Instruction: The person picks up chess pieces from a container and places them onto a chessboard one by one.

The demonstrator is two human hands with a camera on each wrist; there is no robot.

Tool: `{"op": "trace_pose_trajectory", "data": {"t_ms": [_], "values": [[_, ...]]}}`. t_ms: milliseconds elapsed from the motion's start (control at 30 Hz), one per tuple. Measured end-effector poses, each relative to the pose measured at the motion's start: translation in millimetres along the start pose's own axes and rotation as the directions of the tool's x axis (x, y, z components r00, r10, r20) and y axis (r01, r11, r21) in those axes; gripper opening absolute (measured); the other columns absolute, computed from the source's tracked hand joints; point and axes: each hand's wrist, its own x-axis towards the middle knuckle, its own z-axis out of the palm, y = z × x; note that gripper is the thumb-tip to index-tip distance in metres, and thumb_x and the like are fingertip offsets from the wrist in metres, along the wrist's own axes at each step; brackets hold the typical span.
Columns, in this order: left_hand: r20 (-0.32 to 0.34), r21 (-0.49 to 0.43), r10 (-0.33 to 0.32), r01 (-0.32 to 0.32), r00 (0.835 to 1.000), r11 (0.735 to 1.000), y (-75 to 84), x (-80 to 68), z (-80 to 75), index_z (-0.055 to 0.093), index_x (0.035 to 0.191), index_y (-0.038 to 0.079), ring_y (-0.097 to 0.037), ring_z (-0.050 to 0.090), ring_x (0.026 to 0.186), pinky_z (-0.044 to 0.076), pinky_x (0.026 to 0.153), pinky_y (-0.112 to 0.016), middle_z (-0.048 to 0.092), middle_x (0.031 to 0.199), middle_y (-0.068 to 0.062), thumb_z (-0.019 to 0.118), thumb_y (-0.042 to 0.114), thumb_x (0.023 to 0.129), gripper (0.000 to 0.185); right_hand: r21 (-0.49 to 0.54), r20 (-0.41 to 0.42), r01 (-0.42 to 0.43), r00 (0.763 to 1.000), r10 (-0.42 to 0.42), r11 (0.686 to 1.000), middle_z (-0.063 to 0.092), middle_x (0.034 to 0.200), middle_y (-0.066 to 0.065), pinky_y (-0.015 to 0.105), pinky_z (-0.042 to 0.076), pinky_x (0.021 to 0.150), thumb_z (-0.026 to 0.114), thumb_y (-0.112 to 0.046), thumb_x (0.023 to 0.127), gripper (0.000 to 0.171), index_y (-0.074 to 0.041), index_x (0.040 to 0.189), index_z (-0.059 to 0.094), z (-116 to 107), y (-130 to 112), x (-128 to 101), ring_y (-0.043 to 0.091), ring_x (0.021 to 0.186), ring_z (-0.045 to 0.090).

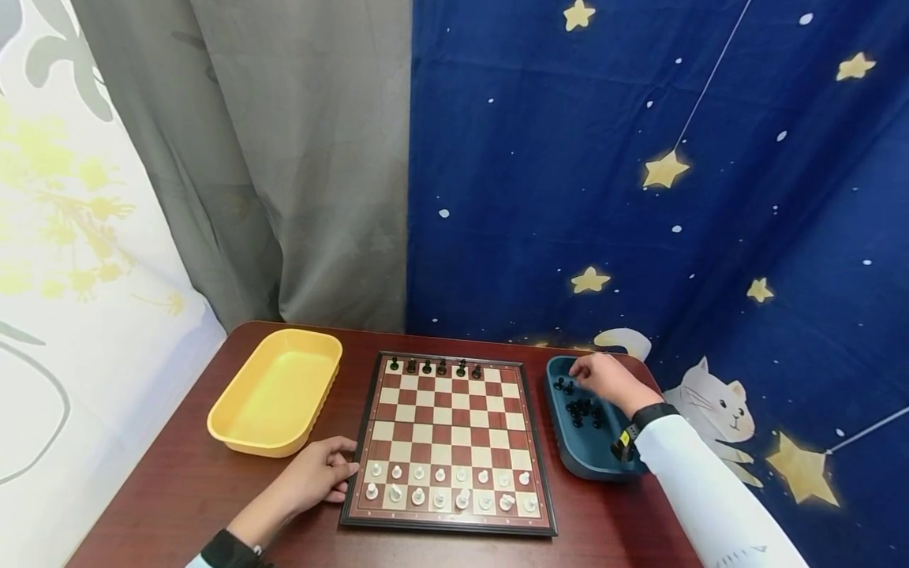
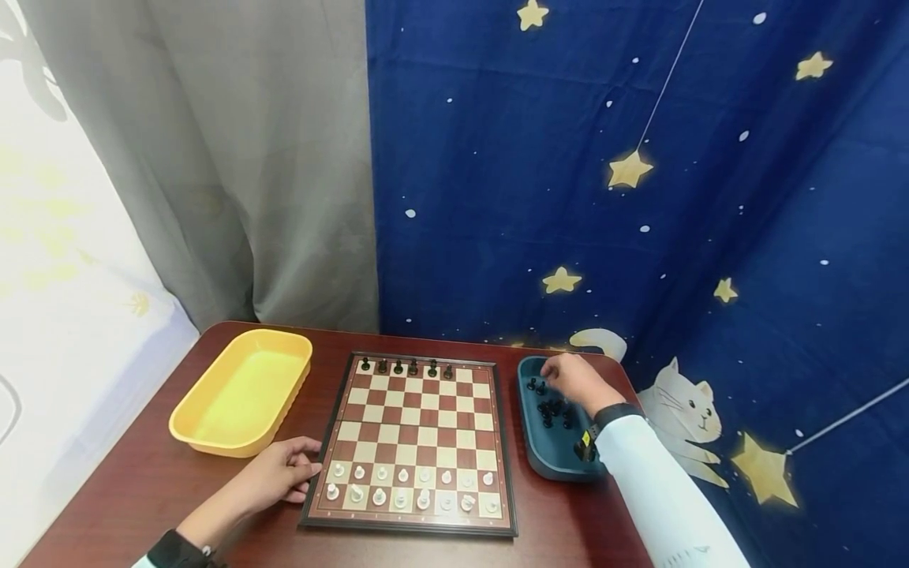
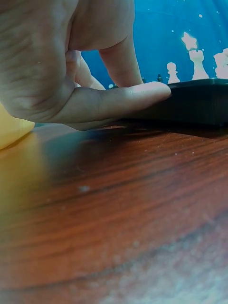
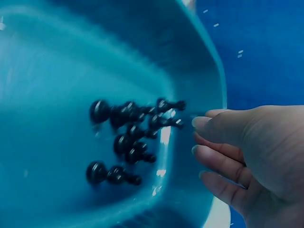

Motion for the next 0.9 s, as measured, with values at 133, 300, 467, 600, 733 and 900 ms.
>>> {"op": "trace_pose_trajectory", "data": {"t_ms": [133, 300, 467, 600, 733, 900], "values": [[-0.001, 0.005, -0.002, 0.002, 1.000, 1.000, 0.6, 0.1, 0.4, 0.062, 0.136, -0.011, -0.019, 0.066, 0.066, 0.067, 0.058, -0.037, 0.065, 0.083, -0.008, 0.072, 0.000, 0.105, 0.035, -0.017, 0.027, 0.019, 0.999, -0.019, 1.000, 0.076, 0.095, 0.010, 0.042, 0.061, 0.075, 0.074, 0.008, 0.096, 0.019, 0.005, 0.114, 0.079, 6.2, 5.5, 3.6, 0.019, 0.083, 0.067], [0.002, 0.001, -0.001, 0.001, 1.000, 1.000, 0.3, -0.3, 0.1, 0.062, 0.136, -0.011, -0.019, 0.066, 0.066, 0.066, 0.058, -0.036, 0.065, 0.082, -0.008, 0.072, 0.000, 0.105, 0.035, -0.044, 0.038, 0.027, 0.999, -0.026, 0.999, 0.076, 0.097, 0.011, 0.039, 0.055, 0.072, 0.074, 0.009, 0.095, 0.019, 0.002, 0.111, 0.081, 13.3, 11.1, 9.2, 0.018, 0.078, 0.060], [0.002, -0.007, -0.004, 0.004, 1.000, 1.000, 0.5, -0.7, 0.1, 0.062, 0.137, -0.011, -0.019, 0.066, 0.067, 0.066, 0.058, -0.037, 0.065, 0.083, -0.008, 0.072, -0.001, 0.105, 0.035, -0.058, 0.037, 0.022, 0.999, -0.020, 0.998, 0.079, 0.098, 0.012, 0.037, 0.054, 0.070, 0.068, 0.011, 0.094, 0.023, 0.003, 0.111, 0.081, 18.1, 16.1, 14.1, 0.017, 0.077, 0.065], [0.000, -0.013, -0.005, 0.005, 1.000, 1.000, -0.1, -0.4, 0.4, 0.062, 0.137, -0.011, -0.019, 0.065, 0.067, 0.066, 0.058, -0.037, 0.065, 0.083, -0.008, 0.072, 0.000, 0.105, 0.035, -0.076, 0.018, 0.012, 1.000, -0.011, 0.997, 0.080, 0.102, 0.013, 0.042, 0.061, 0.074, 0.066, 0.011, 0.093, 0.024, 0.002, 0.109, 0.082, 19.9, 18.0, 15.6, 0.018, 0.080, 0.068], [0.000, -0.018, -0.004, 0.004, 1.000, 1.000, -1.0, 0.1, 0.7, 0.062, 0.137, -0.011, -0.019, 0.065, 0.068, 0.066, 0.058, -0.037, 0.065, 0.083, -0.008, 0.072, 0.000, 0.105, 0.035, -0.089, 0.009, -0.006, 1.000, 0.007, 0.996, 0.080, 0.102, 0.013, 0.046, 0.063, 0.076, 0.069, 0.009, 0.094, 0.019, 0.001, 0.106, 0.082, 20.3, 18.3, 16.1, 0.020, 0.081, 0.069], [-0.003, -0.019, -0.003, 0.003, 1.000, 1.000, -1.2, 0.0, 0.5, 0.062, 0.137, -0.010, -0.019, 0.066, 0.068, 0.066, 0.059, -0.037, 0.065, 0.083, -0.008, 0.071, -0.001, 0.105, 0.034, -0.089, -0.001, -0.017, 1.000, 0.017, 0.996, 0.079, 0.099, 0.010, 0.045, 0.063, 0.076, 0.073, 0.007, 0.094, 0.015, -0.001, 0.103, 0.082, 21.6, 17.2, 16.8, 0.019, 0.081, 0.068]]}}
